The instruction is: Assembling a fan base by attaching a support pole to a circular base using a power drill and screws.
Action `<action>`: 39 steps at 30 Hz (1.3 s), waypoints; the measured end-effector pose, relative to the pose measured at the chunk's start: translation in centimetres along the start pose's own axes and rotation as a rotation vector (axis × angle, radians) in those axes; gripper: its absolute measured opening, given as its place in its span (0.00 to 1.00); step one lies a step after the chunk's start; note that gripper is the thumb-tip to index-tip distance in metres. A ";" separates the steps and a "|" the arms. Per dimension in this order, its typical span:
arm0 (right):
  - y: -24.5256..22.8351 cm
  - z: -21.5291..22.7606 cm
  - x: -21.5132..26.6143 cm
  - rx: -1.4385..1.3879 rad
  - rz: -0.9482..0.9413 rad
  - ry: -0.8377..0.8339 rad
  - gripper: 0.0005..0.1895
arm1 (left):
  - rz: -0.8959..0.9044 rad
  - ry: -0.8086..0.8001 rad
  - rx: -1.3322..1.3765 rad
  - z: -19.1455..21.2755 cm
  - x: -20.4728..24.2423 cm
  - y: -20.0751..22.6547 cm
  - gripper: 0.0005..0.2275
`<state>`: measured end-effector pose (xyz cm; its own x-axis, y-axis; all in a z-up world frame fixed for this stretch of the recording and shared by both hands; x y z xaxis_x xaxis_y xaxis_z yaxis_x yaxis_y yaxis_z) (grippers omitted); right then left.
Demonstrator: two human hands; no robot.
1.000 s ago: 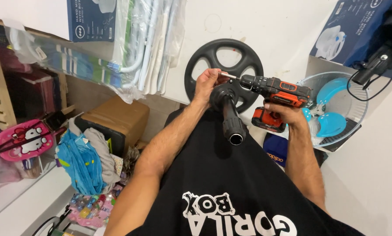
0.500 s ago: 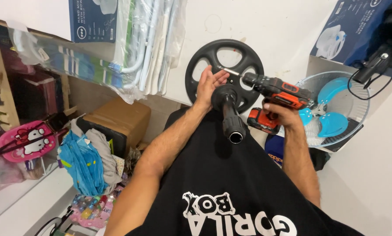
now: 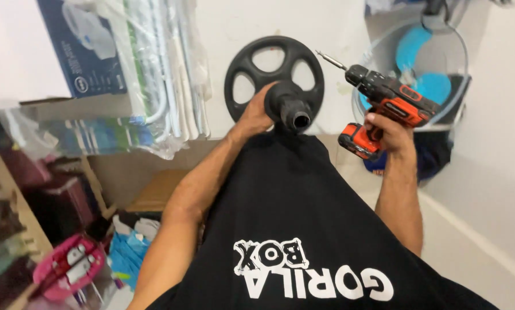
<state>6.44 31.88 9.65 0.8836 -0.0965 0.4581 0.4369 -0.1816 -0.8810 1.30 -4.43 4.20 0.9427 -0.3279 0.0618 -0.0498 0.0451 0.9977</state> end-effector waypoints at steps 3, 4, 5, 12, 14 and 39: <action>-1.3 -3.3 4.1 0.009 0.095 0.116 0.10 | -0.133 -0.102 0.138 0.3 -2.2 3.9 0.31; -2.0 -4.7 5.5 0.046 0.053 0.198 0.11 | -0.205 -0.146 0.144 0.3 -2.9 5.4 0.28; -2.6 -6.2 6.8 0.081 0.006 0.270 0.12 | -0.274 -0.180 0.147 0.6 -3.2 6.9 0.26; 0.4 -8.8 9.2 0.239 -0.193 0.335 0.14 | -0.281 -0.395 -0.067 1.8 -3.3 15.3 0.16; -1.1 -10.9 9.3 0.442 -0.279 0.287 0.08 | -0.288 -0.459 -0.087 2.1 -3.3 15.7 0.09; -4.7 -18.6 7.1 1.152 -0.262 0.093 0.20 | -0.165 -0.470 -0.149 2.1 -2.7 13.8 0.05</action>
<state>7.57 13.87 19.26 0.7496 -0.2666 0.6058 0.5389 0.7772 -0.3249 -2.64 -4.91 17.85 0.6826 -0.7286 -0.0564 0.1662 0.0797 0.9829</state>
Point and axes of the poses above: each hand's wrist, its own x-axis away from the middle knuckle, its own z-axis out of the back of the hand, y = z × x, the point moved 1 cm from there along -x, towards the middle knuckle, and after that the axes turned 3 degrees about -x, right-handed, at the moved point
